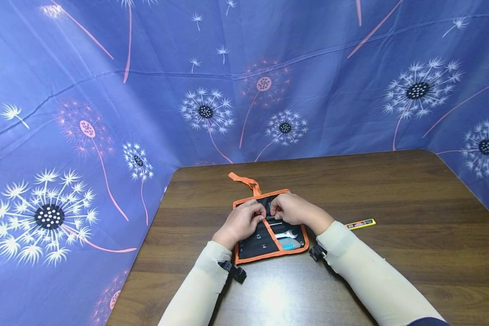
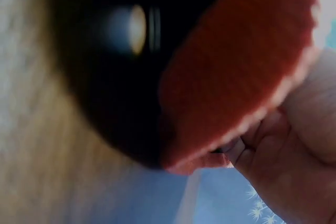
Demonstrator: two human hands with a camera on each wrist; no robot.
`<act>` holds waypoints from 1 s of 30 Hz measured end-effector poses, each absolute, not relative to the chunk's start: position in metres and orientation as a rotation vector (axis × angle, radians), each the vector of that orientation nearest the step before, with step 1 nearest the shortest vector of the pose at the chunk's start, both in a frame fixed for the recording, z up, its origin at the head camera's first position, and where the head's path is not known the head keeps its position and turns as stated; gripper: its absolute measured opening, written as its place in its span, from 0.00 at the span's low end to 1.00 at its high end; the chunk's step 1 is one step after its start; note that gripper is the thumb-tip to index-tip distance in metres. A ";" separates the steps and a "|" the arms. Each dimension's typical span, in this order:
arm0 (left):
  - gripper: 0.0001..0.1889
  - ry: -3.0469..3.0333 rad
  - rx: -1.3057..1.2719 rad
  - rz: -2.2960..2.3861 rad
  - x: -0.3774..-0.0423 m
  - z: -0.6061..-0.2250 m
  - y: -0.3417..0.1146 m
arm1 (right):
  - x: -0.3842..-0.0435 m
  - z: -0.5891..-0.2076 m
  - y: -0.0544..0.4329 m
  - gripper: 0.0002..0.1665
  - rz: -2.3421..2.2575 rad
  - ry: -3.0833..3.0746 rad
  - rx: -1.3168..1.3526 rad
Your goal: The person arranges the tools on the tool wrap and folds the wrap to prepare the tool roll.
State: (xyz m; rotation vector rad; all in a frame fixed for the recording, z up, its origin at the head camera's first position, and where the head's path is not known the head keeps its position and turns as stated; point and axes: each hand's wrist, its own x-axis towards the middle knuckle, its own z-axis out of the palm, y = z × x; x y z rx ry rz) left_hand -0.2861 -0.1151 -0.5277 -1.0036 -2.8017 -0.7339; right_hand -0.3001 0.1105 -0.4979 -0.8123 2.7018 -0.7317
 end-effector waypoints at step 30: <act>0.07 -2.865 -0.932 -0.645 -0.289 -0.517 -0.127 | -0.306 -0.492 0.158 0.08 -0.854 2.644 -0.701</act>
